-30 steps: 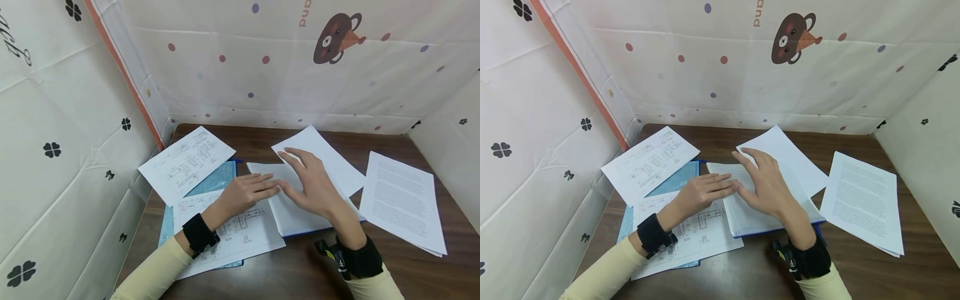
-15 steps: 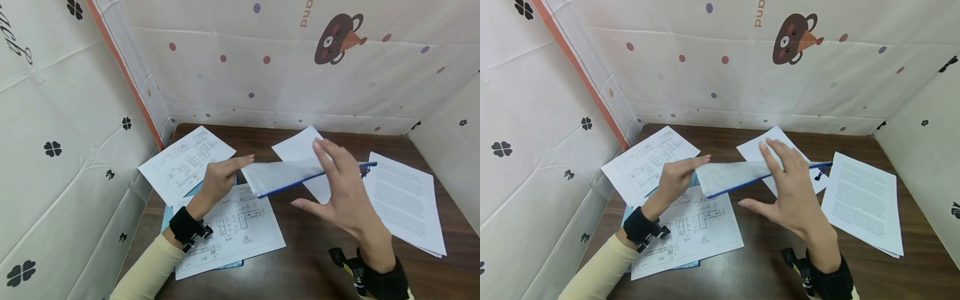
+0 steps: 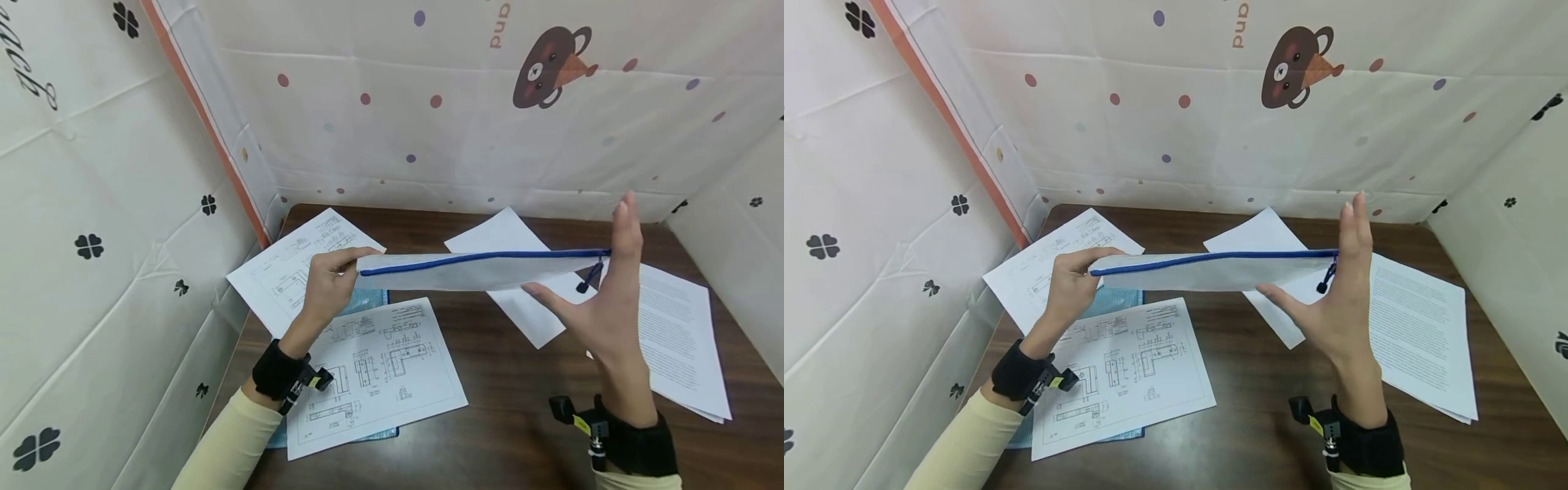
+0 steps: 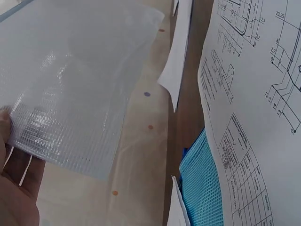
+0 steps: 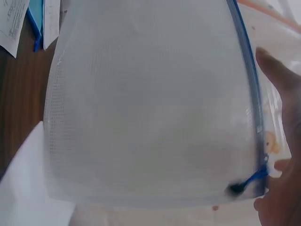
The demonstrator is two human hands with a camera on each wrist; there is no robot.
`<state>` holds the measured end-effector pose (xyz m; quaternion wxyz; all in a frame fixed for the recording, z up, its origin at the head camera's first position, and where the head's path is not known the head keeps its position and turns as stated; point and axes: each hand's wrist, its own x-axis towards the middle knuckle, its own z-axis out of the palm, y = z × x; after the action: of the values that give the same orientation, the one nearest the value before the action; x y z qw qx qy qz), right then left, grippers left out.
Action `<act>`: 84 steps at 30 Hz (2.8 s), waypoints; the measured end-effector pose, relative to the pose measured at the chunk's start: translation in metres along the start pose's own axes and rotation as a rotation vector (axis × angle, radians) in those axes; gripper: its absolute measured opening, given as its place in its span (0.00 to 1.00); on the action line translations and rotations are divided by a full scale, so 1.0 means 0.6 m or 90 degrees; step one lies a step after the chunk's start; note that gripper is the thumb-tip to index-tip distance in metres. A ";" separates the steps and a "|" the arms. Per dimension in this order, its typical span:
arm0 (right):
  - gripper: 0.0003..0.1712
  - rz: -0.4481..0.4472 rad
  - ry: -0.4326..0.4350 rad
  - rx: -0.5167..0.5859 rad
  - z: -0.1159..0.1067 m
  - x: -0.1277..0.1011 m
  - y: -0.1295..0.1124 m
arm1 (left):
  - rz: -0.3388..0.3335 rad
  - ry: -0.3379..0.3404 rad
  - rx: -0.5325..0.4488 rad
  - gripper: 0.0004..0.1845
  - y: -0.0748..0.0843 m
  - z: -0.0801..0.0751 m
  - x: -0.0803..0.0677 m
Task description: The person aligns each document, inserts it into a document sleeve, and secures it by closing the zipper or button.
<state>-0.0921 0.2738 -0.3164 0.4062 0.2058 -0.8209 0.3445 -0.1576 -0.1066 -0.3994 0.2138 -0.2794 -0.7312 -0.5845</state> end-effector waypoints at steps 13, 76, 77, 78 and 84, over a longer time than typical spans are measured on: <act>0.59 0.150 -0.026 0.429 0.004 -0.028 0.045 | -0.081 0.039 -0.007 0.08 -0.011 -0.015 -0.003; 0.11 0.194 0.083 0.396 0.114 -0.028 -0.023 | 0.288 -0.123 0.355 0.36 0.140 0.188 0.138; 0.10 0.192 0.082 0.400 0.116 -0.028 -0.024 | 0.286 -0.122 0.360 0.35 0.141 0.190 0.137; 0.10 0.189 0.079 0.403 0.119 -0.028 -0.024 | 0.284 -0.120 0.365 0.33 0.142 0.192 0.137; 0.11 0.193 0.061 0.357 0.124 -0.036 -0.027 | 0.263 -0.111 0.367 0.19 0.143 0.196 0.134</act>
<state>-0.1084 0.2097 -0.3597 0.3163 0.1685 -0.6952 0.6232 -0.1596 0.0347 -0.3115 0.3342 -0.3984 -0.8094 -0.2729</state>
